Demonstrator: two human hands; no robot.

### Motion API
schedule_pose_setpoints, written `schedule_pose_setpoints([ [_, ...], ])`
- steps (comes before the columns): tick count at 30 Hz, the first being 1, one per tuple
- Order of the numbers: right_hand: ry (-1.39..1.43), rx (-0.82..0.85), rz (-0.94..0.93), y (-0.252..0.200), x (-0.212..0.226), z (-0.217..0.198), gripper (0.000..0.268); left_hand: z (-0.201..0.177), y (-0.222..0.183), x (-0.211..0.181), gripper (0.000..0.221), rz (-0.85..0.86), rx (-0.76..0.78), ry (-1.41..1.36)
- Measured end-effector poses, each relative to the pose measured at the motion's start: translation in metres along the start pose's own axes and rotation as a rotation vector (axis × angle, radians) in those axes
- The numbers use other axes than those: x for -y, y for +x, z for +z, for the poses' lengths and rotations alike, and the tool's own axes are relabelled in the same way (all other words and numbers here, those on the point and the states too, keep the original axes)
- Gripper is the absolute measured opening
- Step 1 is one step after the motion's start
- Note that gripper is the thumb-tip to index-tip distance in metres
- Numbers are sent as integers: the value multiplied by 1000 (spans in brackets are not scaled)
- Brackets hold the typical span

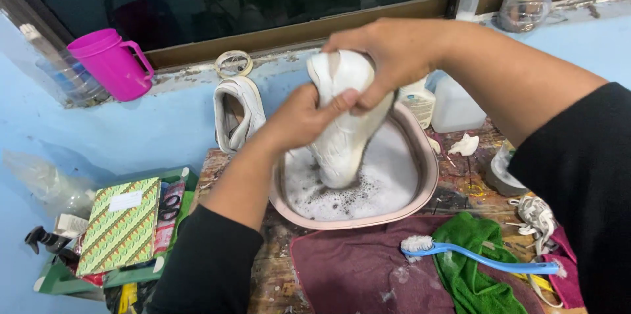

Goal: Cleaning white sneakers using a brush, soapy water, and a cloth

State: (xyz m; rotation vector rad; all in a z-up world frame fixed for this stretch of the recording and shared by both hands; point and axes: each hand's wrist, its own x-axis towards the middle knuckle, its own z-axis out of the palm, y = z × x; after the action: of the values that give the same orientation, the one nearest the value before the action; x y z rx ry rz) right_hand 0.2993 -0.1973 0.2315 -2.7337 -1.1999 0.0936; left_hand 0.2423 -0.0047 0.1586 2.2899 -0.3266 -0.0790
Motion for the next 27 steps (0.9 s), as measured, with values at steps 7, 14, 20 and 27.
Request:
schedule_pose_setpoints([
  [7,444,-617,-336,-2,-50,77,29,-29,20,71,51,303,-482,-251],
  [14,1061,425,173,73,-19,240,27,-43,10,66,46,391,-636,-217],
  [20,181,543,141,123,-62,298,69,-36,0,72,56,282,-633,-300],
  [27,739,721,399,62,-57,228,35,-25,-4,78,61,183,-611,-437],
])
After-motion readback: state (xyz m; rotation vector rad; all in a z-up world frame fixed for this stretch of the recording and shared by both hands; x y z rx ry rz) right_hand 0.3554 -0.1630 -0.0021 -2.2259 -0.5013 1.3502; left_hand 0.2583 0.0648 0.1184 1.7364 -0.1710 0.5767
